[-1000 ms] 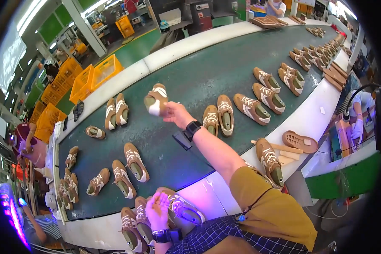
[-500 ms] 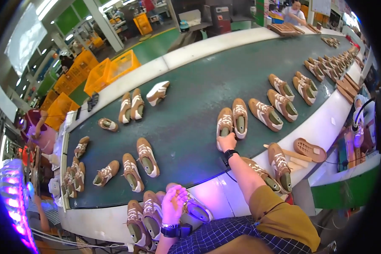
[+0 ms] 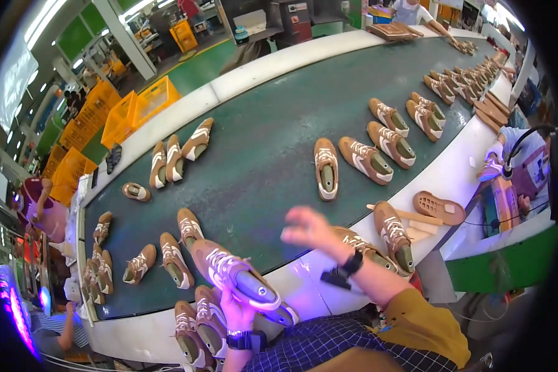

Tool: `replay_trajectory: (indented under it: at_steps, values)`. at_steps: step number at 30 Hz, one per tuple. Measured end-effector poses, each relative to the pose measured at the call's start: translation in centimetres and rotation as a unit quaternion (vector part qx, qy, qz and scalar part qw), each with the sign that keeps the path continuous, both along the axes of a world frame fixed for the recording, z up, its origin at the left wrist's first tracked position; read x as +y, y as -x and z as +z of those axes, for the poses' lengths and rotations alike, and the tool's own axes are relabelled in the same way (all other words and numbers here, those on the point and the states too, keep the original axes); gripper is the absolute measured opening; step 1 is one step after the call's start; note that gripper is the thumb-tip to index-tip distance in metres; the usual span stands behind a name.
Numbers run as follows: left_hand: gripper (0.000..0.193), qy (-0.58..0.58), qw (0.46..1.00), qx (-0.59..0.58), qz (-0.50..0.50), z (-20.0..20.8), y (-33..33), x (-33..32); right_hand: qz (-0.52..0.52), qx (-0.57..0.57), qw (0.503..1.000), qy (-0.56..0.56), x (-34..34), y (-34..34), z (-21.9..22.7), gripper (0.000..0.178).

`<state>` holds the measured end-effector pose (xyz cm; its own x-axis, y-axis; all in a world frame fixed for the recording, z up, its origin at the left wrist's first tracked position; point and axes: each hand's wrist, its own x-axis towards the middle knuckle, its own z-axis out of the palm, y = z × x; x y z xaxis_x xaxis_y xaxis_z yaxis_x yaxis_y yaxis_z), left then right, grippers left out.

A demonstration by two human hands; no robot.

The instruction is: The recorder is inspecting manufactured shoes on an assembly line conveyor belt, checking pairs for quality and placing them back.

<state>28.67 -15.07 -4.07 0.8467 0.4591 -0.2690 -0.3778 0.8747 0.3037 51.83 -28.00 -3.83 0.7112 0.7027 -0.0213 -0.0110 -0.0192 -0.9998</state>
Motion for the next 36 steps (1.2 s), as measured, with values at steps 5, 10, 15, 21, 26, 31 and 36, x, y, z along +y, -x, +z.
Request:
replay_trajectory:
  at_steps: [5,10,15,21,26,31,36]
  values:
    - [0.064,-0.073,0.992,0.088,0.043,-0.5,4.5,-0.5,-0.341,-0.167,0.887,0.263,0.9,-15.4,-6.8,0.072]
    - [0.067,-0.099,0.986,0.115,0.067,-0.7,6.2,-2.1,-0.363,-0.082,0.873,0.314,1.2,-19.2,-11.8,0.059]
    - [0.070,-0.111,0.987,0.104,0.054,1.6,5.4,-3.0,-0.143,0.336,0.926,-0.093,-1.8,-17.2,-7.7,0.034]
    - [0.091,-0.098,0.987,-0.040,-0.121,4.0,3.8,-3.0,0.092,0.412,0.864,-0.274,-7.6,-4.6,3.2,0.060]
    - [0.093,-0.128,0.981,-0.043,-0.137,4.6,4.6,-4.0,0.089,0.327,0.920,-0.199,-9.4,5.5,7.6,0.076]
    - [0.081,-0.122,0.974,-0.102,-0.158,3.9,7.0,-4.4,0.092,0.149,0.975,-0.141,-9.3,11.9,8.4,0.073]
    - [0.070,-0.130,0.985,-0.064,-0.091,3.1,9.8,-3.7,0.088,0.052,0.980,-0.171,-7.9,16.5,10.4,0.070]
